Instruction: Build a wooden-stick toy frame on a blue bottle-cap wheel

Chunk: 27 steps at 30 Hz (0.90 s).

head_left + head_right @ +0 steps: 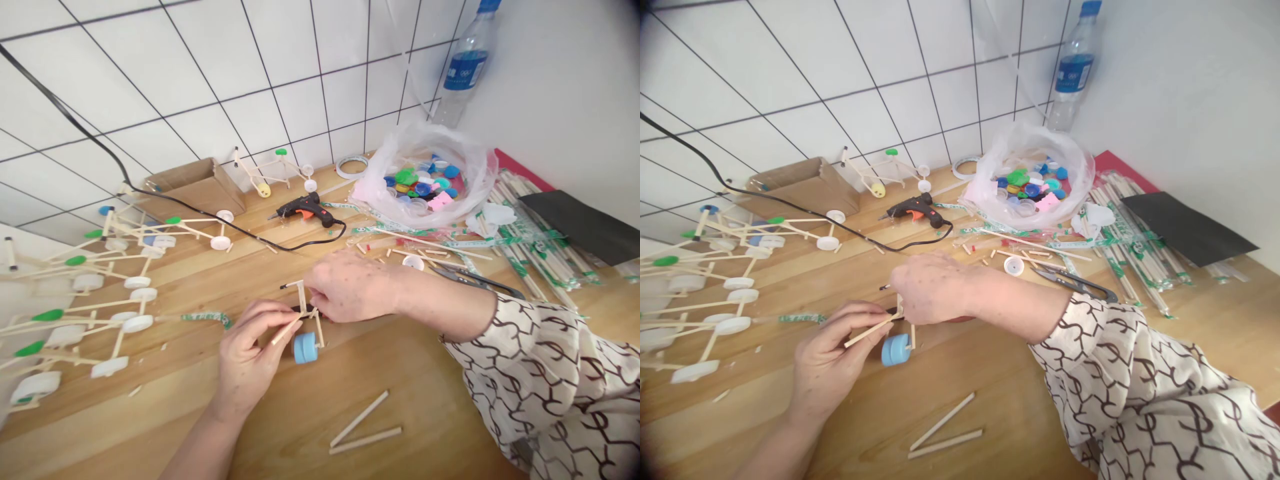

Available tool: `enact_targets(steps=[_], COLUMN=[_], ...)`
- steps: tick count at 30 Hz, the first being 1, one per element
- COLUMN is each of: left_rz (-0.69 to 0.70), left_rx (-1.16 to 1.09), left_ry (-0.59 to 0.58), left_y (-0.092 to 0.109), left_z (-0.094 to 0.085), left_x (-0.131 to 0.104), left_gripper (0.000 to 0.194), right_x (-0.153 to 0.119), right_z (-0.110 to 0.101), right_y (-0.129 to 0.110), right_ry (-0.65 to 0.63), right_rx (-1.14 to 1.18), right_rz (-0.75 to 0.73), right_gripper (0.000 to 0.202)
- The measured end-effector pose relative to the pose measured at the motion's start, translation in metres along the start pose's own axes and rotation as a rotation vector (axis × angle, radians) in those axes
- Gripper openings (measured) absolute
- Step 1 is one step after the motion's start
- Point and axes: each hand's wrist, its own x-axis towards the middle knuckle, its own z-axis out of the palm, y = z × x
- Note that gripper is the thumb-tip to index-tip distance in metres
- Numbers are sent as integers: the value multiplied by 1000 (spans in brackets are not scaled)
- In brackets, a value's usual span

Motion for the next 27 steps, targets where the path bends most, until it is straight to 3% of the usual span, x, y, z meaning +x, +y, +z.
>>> enact_targets(steps=[20,27], left_rz=[-11,-13], left_rx=[-4,-5], left_ry=[13,21], left_y=[4,5], left_z=[0,0], left_x=[2,3], left_gripper=[8,6], right_x=[-6,-6], right_z=[-15,-21], right_y=[10,25], right_ry=[-67,151], right_rx=[-23,5], right_rz=[81,191], right_gripper=[21,23])
